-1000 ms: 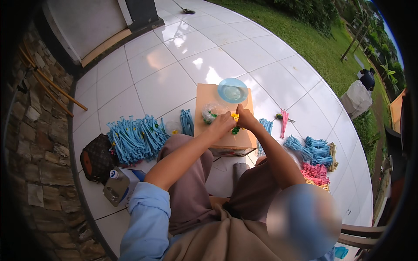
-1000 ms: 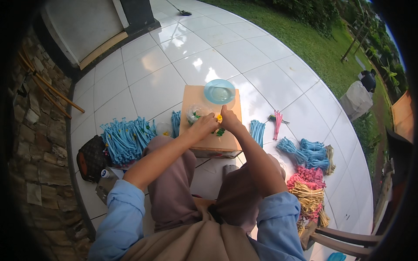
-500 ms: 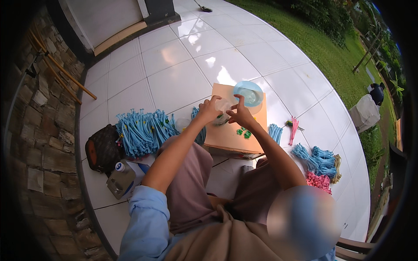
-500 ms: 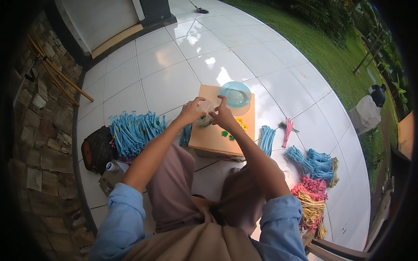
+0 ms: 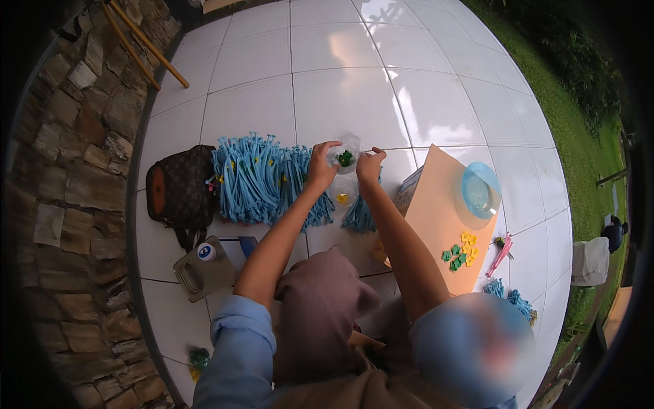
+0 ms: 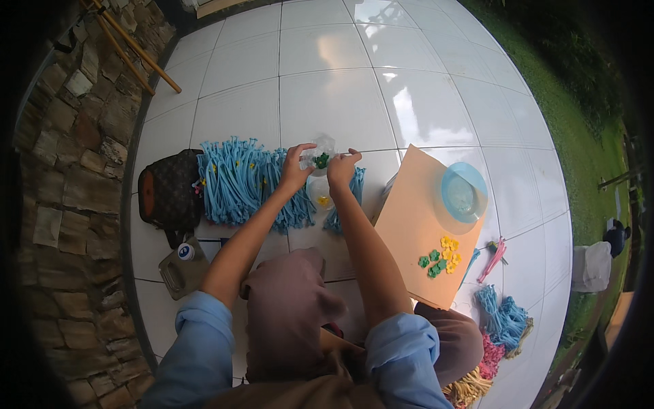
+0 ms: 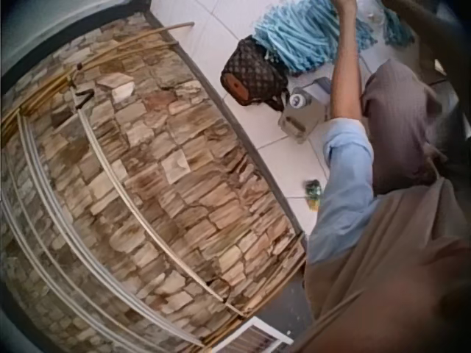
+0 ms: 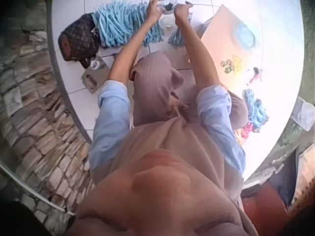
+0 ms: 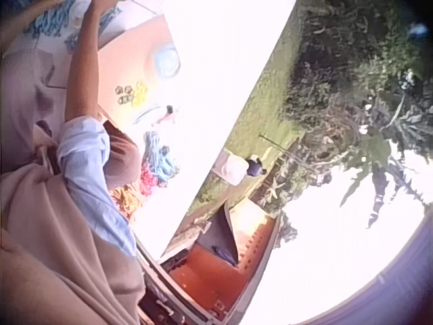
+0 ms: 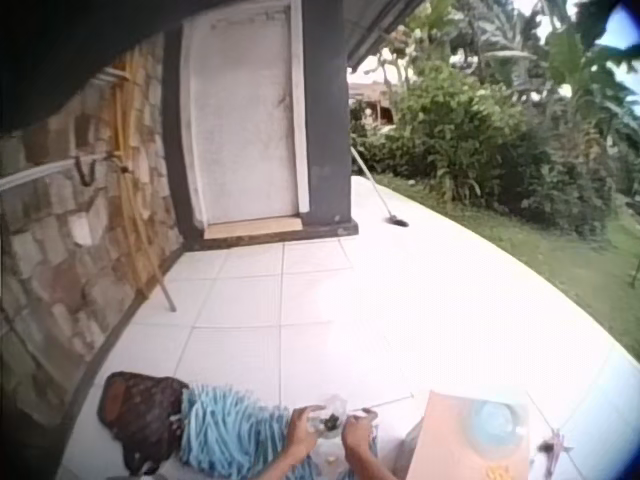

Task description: The person folds strips of blue material over themselves and presses them flat, then handles several small yellow and green flower-shaped components.

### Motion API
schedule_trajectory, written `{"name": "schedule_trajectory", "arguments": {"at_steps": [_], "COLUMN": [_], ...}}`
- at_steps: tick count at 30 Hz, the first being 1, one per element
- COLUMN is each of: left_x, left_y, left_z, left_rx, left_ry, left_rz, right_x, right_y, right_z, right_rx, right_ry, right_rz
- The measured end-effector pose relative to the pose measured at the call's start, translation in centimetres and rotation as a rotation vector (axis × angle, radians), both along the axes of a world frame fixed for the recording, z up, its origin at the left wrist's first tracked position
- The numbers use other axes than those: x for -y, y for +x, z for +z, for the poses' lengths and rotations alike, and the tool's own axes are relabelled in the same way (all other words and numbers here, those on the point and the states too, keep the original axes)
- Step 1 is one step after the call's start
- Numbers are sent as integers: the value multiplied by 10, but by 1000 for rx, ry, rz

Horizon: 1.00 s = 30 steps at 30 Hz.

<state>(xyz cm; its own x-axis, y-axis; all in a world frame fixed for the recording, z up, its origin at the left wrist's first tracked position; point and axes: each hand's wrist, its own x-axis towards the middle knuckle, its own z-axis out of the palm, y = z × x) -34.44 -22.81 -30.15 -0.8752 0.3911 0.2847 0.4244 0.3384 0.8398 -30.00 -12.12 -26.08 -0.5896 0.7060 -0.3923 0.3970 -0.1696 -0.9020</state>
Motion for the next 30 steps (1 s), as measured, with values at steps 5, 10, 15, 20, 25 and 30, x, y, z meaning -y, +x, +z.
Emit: {"name": "schedule_trajectory", "arguments": {"at_steps": [5,10,15,20,25,30], "left_x": [-14,-21,-25,-52,-77,-130], "left_y": [-5,-1,4,31,82,158], "left_z": [-66,-93,-53,60,168,184], "left_rx": [111,25,139,232,204,83], "left_ry": [61,58,127,414,308,-275], "left_rz": [69,68,211,196,-263,-800], "right_x": [-15,-21,-3,-29,-105,-182], "right_y": [-21,-32,-45,7,112,225], "right_z": [-78,-111,-49,55,167,174], "right_rx": [119,272,352,-245,-492,-318], "right_ry": [72,77,63,-275,358,402], "right_rz": [54,5,-113,-26,500,240]}}
